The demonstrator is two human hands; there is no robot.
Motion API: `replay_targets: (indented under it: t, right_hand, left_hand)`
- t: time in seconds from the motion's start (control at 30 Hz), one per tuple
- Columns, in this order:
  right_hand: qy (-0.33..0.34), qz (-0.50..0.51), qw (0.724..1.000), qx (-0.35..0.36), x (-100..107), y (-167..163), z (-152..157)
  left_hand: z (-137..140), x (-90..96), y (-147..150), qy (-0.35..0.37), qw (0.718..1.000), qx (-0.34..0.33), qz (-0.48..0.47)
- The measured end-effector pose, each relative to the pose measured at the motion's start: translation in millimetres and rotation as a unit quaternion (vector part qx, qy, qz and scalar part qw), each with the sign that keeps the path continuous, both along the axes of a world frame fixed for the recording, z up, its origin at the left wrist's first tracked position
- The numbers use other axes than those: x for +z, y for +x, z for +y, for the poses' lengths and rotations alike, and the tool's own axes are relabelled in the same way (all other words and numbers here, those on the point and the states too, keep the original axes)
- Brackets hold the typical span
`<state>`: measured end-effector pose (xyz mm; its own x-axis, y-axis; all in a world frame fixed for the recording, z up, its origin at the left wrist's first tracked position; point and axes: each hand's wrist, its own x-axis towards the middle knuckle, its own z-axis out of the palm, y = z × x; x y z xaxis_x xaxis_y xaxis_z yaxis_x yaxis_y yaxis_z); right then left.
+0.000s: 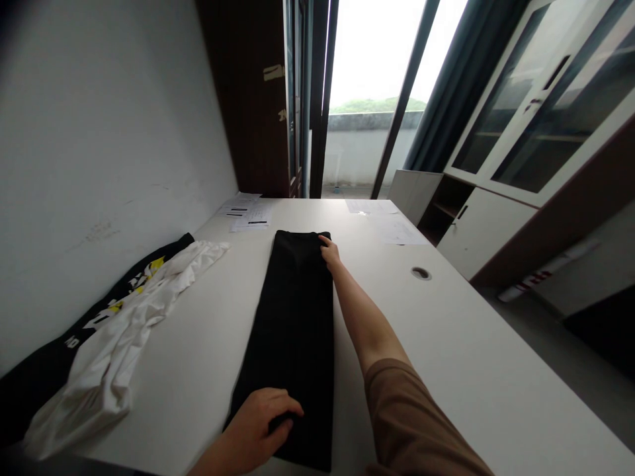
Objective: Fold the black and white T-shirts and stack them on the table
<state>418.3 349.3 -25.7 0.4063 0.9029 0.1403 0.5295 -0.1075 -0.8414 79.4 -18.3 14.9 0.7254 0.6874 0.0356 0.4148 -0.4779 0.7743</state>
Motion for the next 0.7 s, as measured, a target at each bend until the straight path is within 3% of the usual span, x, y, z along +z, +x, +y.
replay_targets:
  t: [0.07, 0.27, 0.43, 0.57, 0.7]
  right_hand:
    - [0.006, 0.002, 1.0, 0.001, 1, 2, 0]
    - [-0.064, -0.072, 0.993, -0.075, -3, 18, -15]
    - [-0.066, -0.113, 0.988, -0.081, 2, 8, -17]
    - [-0.067, -0.167, 0.982, -0.064, 15, -14, -6]
    - [-0.051, -0.183, 0.982, 0.017, 26, -40, 6]
  left_hand:
    - [0, -0.7, 0, 0.004, 1.0, 0.0, 0.003]
    - [-1, 0.1, 0, 0.001, 1.0, -0.001, 0.009]
    - [0, 1.2, 0, 0.008, 1.0, -0.001, 0.014]
    - [0, 1.0, 0, 0.01, 1.0, 0.0, 0.014]
    - [1, 1.9, 0, 0.005, 1.0, -0.005, 0.02]
